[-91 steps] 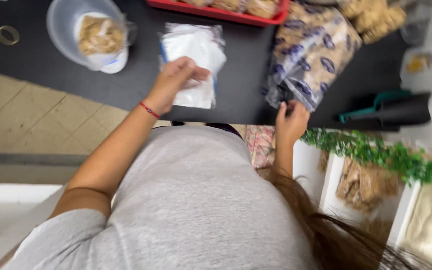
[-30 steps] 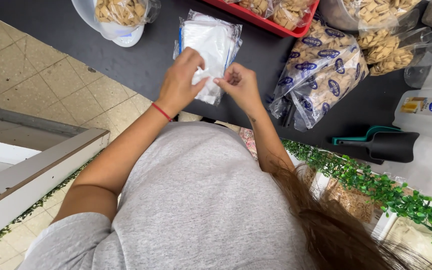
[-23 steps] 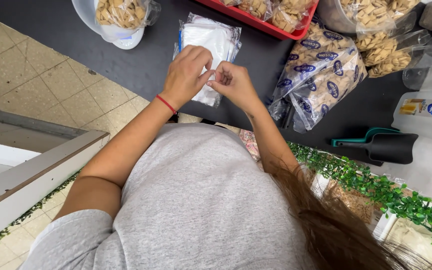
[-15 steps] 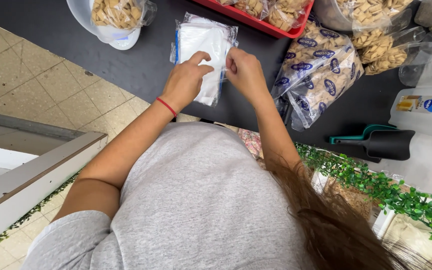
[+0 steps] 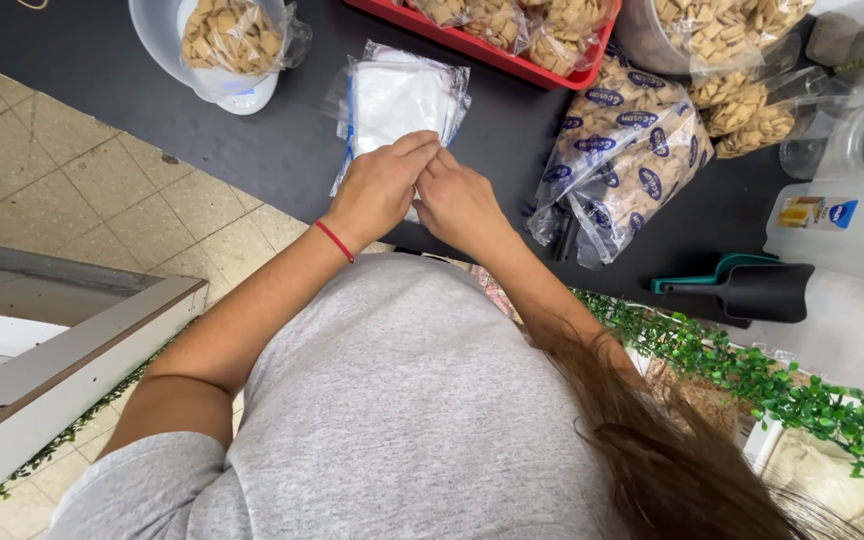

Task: The person scoops small beige snack pieces from a bulk bag into a black scoop, then pours them into a clear plastic bag. The person repeats this process multiple times, filling several bags and placing them into a red tray. The person also uses a white bowl to temporarily hold some snack pieces.

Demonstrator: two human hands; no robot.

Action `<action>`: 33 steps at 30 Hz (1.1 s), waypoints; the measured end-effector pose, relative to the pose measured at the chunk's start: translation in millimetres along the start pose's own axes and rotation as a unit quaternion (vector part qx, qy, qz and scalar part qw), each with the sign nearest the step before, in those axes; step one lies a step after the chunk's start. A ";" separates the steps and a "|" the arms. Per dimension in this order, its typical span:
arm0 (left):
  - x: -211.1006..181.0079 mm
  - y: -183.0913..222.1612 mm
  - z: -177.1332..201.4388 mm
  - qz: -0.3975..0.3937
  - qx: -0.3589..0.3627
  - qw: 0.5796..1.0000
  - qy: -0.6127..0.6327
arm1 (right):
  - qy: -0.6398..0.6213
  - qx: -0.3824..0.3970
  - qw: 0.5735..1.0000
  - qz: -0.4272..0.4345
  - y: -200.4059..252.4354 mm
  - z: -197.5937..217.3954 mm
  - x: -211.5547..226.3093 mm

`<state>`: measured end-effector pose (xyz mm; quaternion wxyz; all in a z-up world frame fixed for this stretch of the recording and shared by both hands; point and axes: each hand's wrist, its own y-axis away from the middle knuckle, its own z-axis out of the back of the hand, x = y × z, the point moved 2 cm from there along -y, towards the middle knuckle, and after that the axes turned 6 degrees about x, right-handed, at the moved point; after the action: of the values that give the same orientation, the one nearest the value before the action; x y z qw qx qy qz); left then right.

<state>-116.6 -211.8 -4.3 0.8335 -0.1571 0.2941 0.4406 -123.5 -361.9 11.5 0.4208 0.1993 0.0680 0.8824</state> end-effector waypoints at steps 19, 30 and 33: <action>9.7 29.4 -0.7 0.042 0.013 0.999 -0.029 | 0.095 -0.207 0.973 0.039 -38.0 -3.3 42.2; -19.8 37.9 16.5 0.015 0.040 0.999 -0.017 | 0.164 0.078 0.982 -0.046 -78.2 -72.6 49.0; -12.4 41.3 32.7 0.075 0.026 0.996 -0.029 | 0.171 0.040 0.980 -0.097 -73.6 -80.6 35.9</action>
<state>-144.7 -179.5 28.7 0.8103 -0.1000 0.2916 0.4984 -124.1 -283.5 -72.5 0.4779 0.0547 0.1932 0.8552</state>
